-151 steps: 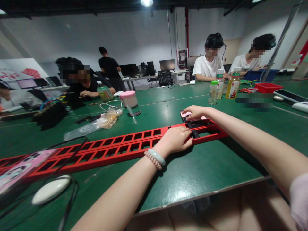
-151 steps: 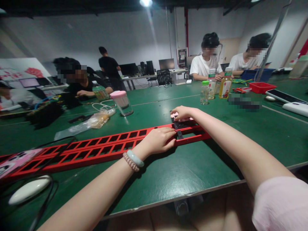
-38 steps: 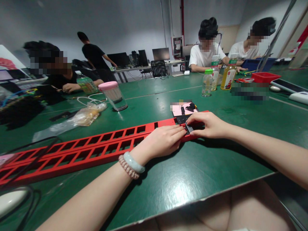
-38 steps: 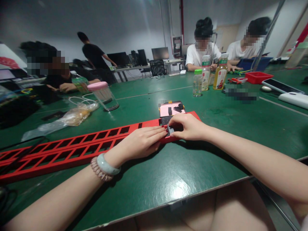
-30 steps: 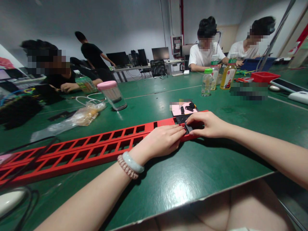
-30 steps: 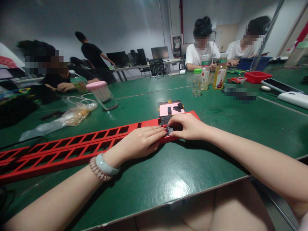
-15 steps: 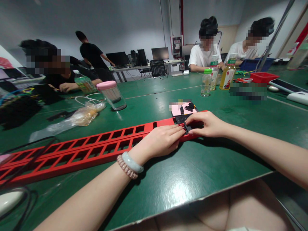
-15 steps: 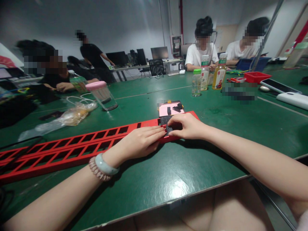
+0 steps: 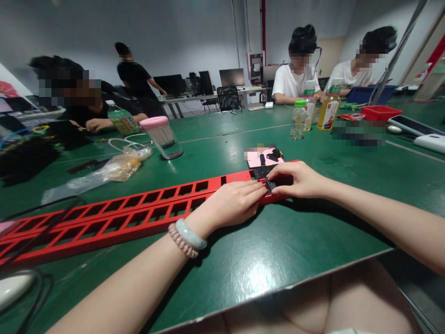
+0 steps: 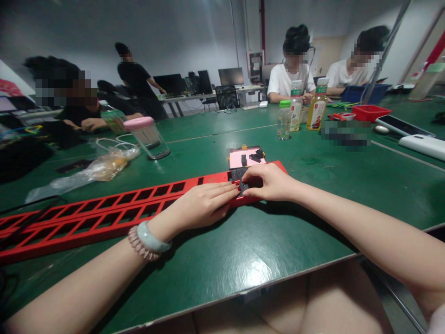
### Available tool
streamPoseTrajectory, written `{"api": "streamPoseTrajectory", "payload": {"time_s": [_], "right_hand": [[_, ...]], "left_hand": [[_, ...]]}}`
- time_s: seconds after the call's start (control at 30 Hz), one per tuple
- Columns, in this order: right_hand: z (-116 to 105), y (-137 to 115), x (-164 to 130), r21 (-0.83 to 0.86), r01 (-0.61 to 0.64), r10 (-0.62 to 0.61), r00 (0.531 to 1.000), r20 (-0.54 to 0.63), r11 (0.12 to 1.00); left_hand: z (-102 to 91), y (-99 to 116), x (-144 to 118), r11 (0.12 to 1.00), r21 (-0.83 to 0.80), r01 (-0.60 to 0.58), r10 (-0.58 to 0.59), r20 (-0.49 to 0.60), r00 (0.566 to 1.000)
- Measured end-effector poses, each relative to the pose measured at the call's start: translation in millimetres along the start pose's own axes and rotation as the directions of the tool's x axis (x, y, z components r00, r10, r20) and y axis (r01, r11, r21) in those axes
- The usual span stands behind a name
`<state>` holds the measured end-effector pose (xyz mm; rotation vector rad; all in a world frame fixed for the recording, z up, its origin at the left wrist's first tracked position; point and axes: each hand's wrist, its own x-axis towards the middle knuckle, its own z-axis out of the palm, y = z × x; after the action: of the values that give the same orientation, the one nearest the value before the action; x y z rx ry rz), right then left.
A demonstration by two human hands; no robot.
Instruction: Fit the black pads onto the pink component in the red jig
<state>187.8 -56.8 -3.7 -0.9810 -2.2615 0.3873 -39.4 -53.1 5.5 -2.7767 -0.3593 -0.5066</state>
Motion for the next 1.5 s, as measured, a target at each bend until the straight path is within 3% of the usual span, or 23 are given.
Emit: {"api": "streamPoseTrajectory", "payload": {"time_s": [0.33, 1.5], "right_hand": [[-0.6, 0.5, 1.9, 0.001, 0.006, -0.006, 1.000, -0.002, 1.000], [-5.5, -4.8, 2.0, -0.148, 0.228, -0.212, 0.970, 0.119, 0.962]], "left_hand": [[0.4, -1.7, 0.3, 1.000, -0.010, -0.007, 0.007, -0.012, 1.000], [2.4, -1.5, 0.1, 1.000, -0.001, -0.007, 0.007, -0.025, 1.000]]}}
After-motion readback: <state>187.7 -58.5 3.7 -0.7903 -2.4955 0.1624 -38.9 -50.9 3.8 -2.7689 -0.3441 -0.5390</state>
